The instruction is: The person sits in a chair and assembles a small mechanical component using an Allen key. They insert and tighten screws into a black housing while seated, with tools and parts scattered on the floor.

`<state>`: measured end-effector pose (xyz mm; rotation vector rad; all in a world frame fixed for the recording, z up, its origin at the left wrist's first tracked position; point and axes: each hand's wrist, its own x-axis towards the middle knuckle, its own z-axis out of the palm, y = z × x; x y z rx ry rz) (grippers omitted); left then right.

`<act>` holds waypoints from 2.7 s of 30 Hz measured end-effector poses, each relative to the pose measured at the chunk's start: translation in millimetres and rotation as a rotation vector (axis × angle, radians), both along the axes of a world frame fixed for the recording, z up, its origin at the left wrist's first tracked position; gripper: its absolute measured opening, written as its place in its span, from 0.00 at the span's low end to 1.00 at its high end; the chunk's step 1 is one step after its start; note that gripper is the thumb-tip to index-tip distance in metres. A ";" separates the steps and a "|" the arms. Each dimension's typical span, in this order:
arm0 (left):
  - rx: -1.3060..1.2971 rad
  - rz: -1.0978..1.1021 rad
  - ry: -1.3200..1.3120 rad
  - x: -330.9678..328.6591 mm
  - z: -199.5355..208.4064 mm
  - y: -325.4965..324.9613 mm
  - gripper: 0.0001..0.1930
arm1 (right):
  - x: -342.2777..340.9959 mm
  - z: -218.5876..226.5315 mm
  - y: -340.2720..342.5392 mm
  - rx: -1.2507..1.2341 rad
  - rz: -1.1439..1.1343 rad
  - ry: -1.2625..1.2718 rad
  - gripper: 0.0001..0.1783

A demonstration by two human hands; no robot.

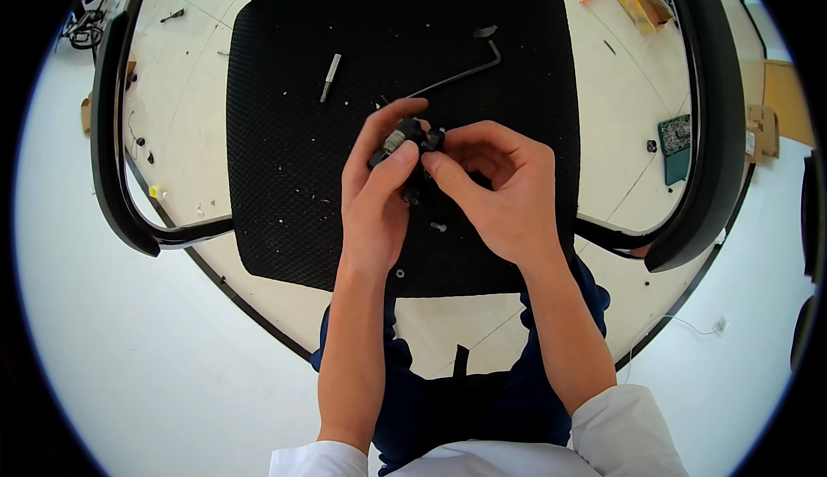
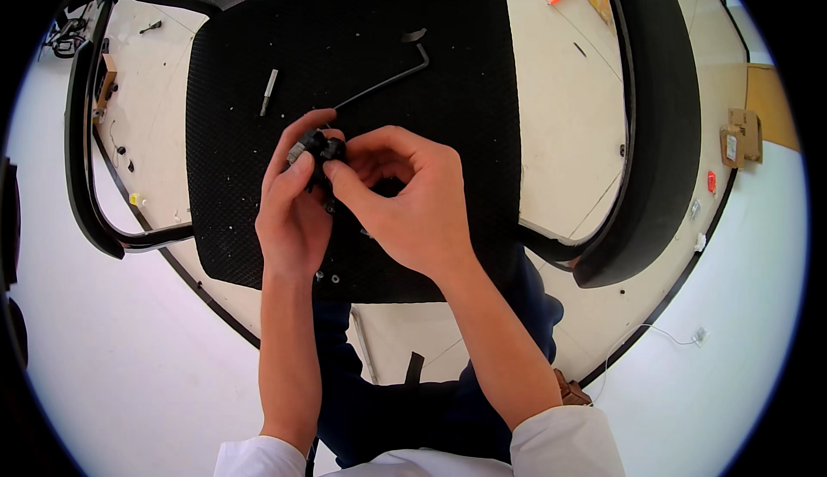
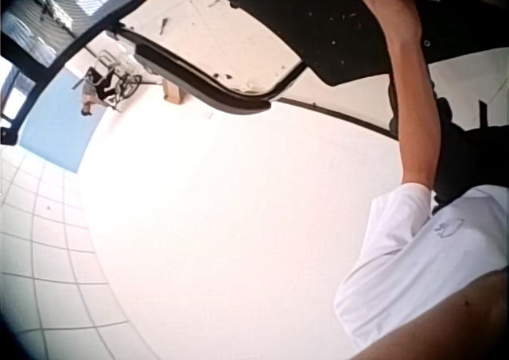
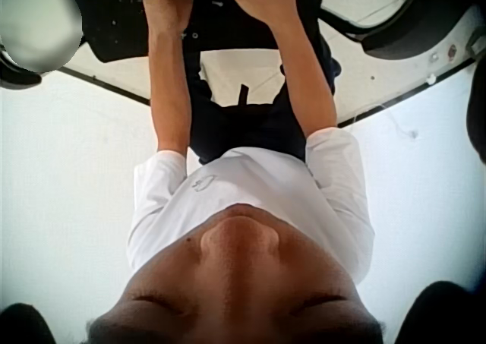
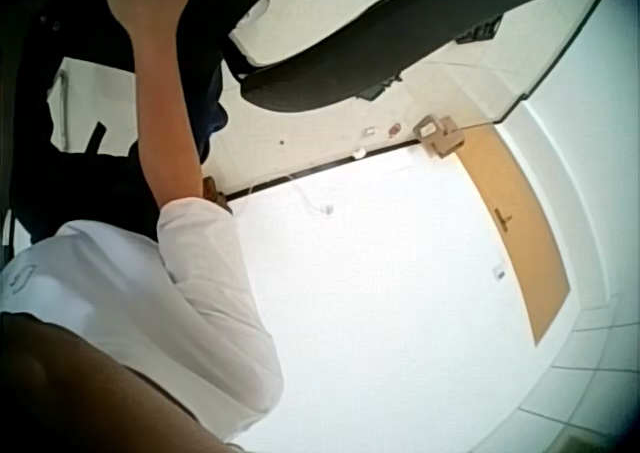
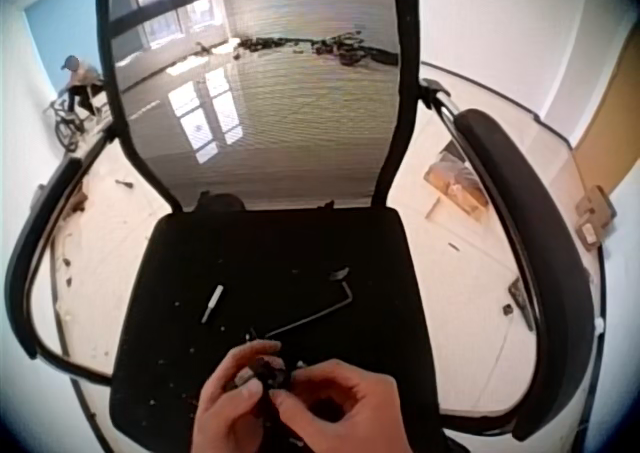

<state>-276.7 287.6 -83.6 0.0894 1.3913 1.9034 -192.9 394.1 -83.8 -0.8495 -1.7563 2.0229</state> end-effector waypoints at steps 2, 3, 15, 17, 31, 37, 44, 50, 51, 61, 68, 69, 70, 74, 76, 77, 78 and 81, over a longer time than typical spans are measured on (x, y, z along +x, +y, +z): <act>0.009 -0.029 0.024 0.5 -1.2 -0.1 0.20 | -0.1 2.9 -2.0 -0.003 -0.030 0.007 0.09; 0.026 -0.038 0.034 1.7 -4.3 -1.0 0.20 | -0.2 3.8 -3.0 -0.004 -0.045 0.010 0.09; -0.063 0.006 0.234 3.7 -4.2 -0.5 0.13 | 1.0 -3.6 -5.5 0.343 -0.024 0.192 0.12; -0.057 0.034 0.190 2.5 -5.2 -1.0 0.14 | 1.1 -0.4 -4.4 0.212 0.022 0.198 0.14; 0.186 0.166 -0.049 -9.5 -6.8 -9.8 0.18 | 1.2 4.9 -3.1 -0.264 0.029 0.093 0.14; 0.234 0.201 -0.029 -2.5 -13.6 -4.8 0.18 | -1.5 9.7 -12.4 -0.124 0.074 -0.012 0.14; 0.361 0.144 0.119 -2.9 -27.0 -7.5 0.17 | 0.4 6.3 -19.8 -0.129 0.010 0.025 0.12; 0.337 0.195 -0.041 5.3 -22.8 -1.8 0.18 | 0.2 2.6 -9.3 -0.151 0.022 0.042 0.10; 0.329 0.211 -0.053 5.6 -21.0 -0.8 0.18 | 0.0 1.8 -8.1 -0.170 0.031 0.047 0.11; 0.342 0.203 -0.128 6.9 -18.9 -1.4 0.18 | 0.8 -1.6 -0.4 -0.652 0.054 -0.002 0.11; 0.370 0.251 -0.078 6.3 -15.9 0.6 0.18 | -1.8 -2.1 4.3 -0.600 0.164 -0.111 0.15; 0.382 0.254 -0.093 5.9 -16.0 0.4 0.17 | -3.0 -4.7 2.0 -0.502 0.151 -0.090 0.17; 0.395 0.257 -0.109 5.8 -16.5 -0.1 0.17 | -5.0 -9.9 -2.2 -0.403 0.136 -0.069 0.18; 0.380 0.215 -0.193 4.5 -18.1 -4.2 0.17 | -6.1 -8.5 -1.7 -0.177 0.147 -0.114 0.22; 0.368 0.219 -0.243 5.2 -16.8 -2.5 0.17 | -7.5 -8.9 -2.4 -0.101 0.148 -0.084 0.21; 0.352 0.238 -0.274 5.1 -16.1 -1.2 0.17 | -8.7 -9.2 -3.2 -0.062 0.147 -0.068 0.20; 0.336 0.256 -0.305 4.9 -15.5 -0.6 0.17 | -10.1 -10.0 -4.8 -0.055 0.136 -0.072 0.20; 0.193 0.228 -0.340 4.2 -14.2 -1.6 0.17 | -12.2 -9.7 -7.5 -0.022 0.106 -0.086 0.20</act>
